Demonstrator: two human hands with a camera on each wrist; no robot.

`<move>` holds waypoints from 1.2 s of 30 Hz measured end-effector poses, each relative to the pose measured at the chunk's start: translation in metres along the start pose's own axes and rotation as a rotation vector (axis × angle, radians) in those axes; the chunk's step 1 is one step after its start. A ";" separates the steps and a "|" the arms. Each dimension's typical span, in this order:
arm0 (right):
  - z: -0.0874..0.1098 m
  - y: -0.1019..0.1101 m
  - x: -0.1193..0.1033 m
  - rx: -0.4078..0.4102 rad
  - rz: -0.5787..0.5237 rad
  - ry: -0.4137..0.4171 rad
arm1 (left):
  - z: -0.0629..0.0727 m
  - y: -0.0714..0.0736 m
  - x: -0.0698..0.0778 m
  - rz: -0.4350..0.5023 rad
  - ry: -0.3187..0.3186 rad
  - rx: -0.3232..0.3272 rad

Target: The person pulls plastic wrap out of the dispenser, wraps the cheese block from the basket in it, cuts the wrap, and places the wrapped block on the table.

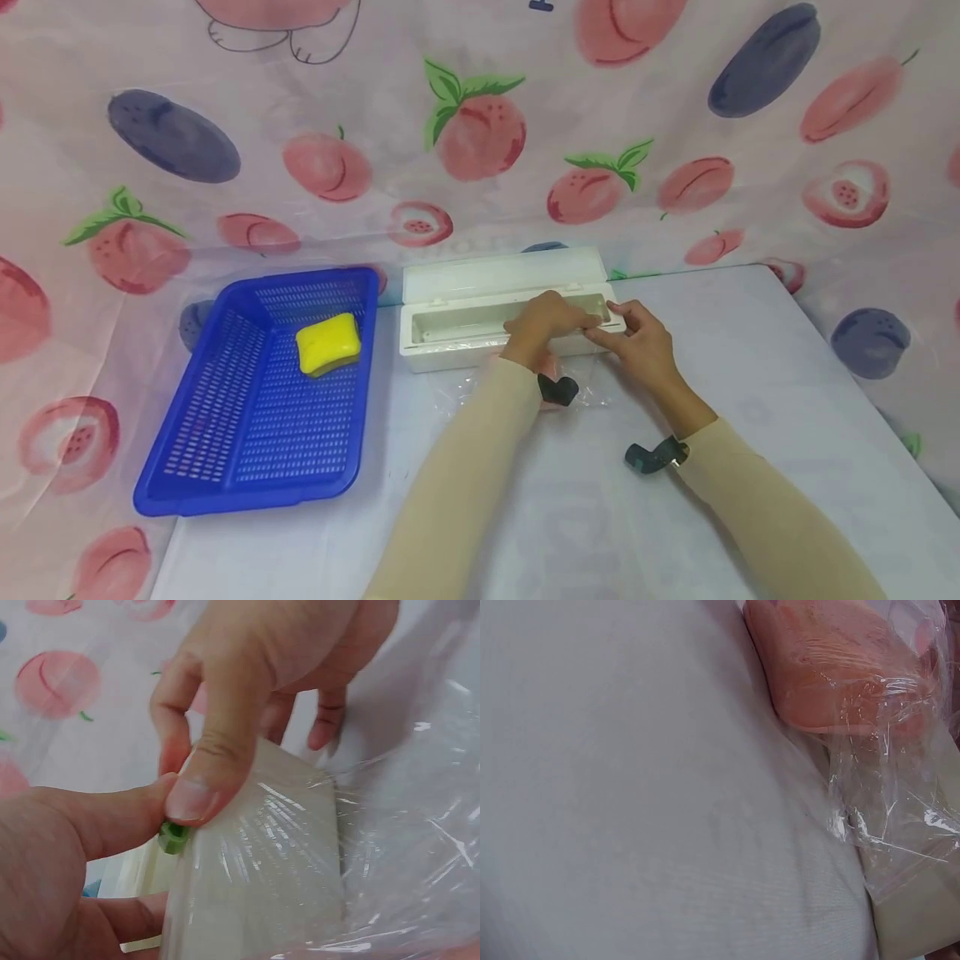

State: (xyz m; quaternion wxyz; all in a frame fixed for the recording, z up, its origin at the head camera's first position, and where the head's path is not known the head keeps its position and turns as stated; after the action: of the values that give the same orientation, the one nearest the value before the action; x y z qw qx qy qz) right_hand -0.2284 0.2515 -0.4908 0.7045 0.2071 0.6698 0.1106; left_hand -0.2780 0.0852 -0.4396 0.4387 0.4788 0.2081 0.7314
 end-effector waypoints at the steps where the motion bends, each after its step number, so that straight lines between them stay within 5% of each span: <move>1: 0.000 0.000 0.000 -0.002 -0.003 -0.004 | -0.001 0.000 -0.001 0.006 0.007 -0.016; 18: -0.001 -0.006 0.000 -0.019 -0.017 -0.018 | 0.000 0.014 -0.013 0.001 0.082 -0.233; 27: -0.001 -0.007 0.002 -0.015 -0.022 -0.020 | -0.004 0.018 -0.020 0.004 -0.099 -0.278; 36: 0.000 0.000 -0.001 -0.007 -0.003 -0.076 | -0.003 0.036 -0.030 -0.076 -0.153 -0.285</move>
State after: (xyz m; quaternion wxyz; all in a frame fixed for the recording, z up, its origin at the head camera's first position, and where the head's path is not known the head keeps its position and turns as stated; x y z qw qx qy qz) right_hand -0.2283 0.2509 -0.4899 0.7304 0.2076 0.6423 0.1040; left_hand -0.2914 0.0410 -0.4304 0.5440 0.4579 0.0862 0.6978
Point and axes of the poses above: each hand's wrist, its own z-axis away from the middle knuckle, its own y-axis out of the back of the hand, x = y × z, the point moved 4 cm from there along -z, towards the middle knuckle, and after that the axes turned 1 degree about -y, right-handed, at the moved point
